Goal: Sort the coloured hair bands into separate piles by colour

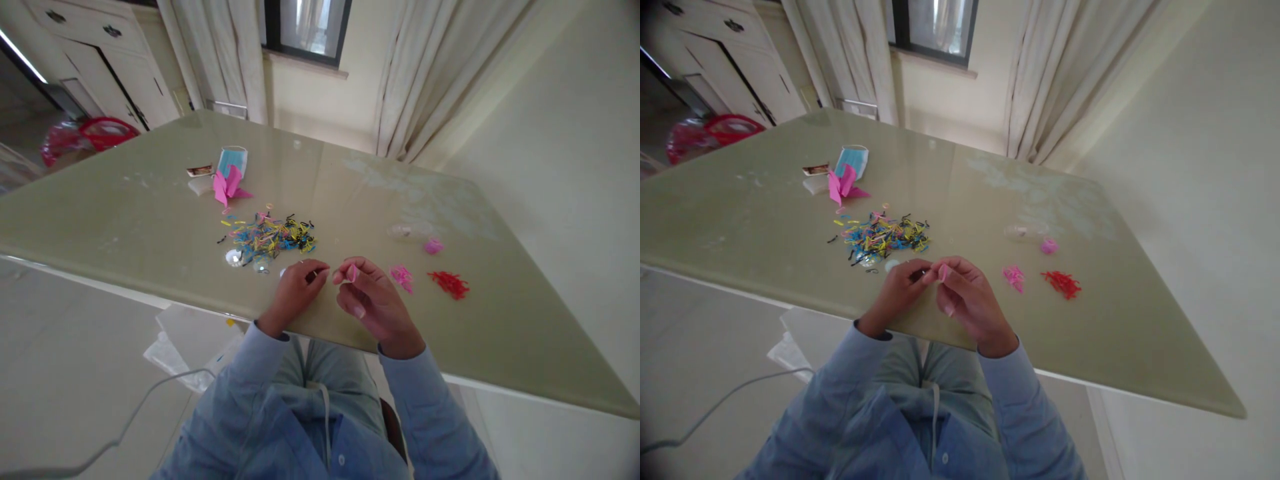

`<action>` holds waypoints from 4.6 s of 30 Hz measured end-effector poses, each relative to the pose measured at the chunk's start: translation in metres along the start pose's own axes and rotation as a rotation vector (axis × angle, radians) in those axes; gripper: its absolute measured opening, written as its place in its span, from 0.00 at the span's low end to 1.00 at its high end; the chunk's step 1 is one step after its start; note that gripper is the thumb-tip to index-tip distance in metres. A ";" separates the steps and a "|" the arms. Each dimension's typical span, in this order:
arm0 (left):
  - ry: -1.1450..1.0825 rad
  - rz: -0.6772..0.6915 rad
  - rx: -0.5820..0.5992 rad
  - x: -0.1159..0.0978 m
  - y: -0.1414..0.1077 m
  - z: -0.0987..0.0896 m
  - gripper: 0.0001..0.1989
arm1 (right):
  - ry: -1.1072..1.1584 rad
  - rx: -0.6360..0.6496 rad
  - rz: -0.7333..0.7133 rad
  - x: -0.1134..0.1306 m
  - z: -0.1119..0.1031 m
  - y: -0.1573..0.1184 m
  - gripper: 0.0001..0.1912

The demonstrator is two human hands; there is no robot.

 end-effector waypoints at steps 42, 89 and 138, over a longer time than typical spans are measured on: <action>0.043 -0.059 -0.031 0.005 0.001 -0.005 0.13 | -1.347 -0.666 -0.272 0.059 -0.178 -0.037 0.18; 0.744 -0.333 -0.342 0.086 0.022 -0.173 0.17 | -0.912 -0.721 -0.244 0.013 -0.175 -0.102 0.14; -1.531 -0.728 0.566 -0.076 -0.046 0.088 0.14 | -0.762 -0.629 -0.323 0.013 -0.165 -0.098 0.09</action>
Point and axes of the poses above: each hand's wrist, its own y-axis towards the middle knuckle, its own z-axis out of the palm, x = y × z, the point moved 6 cm from there along y, towards the middle knuckle
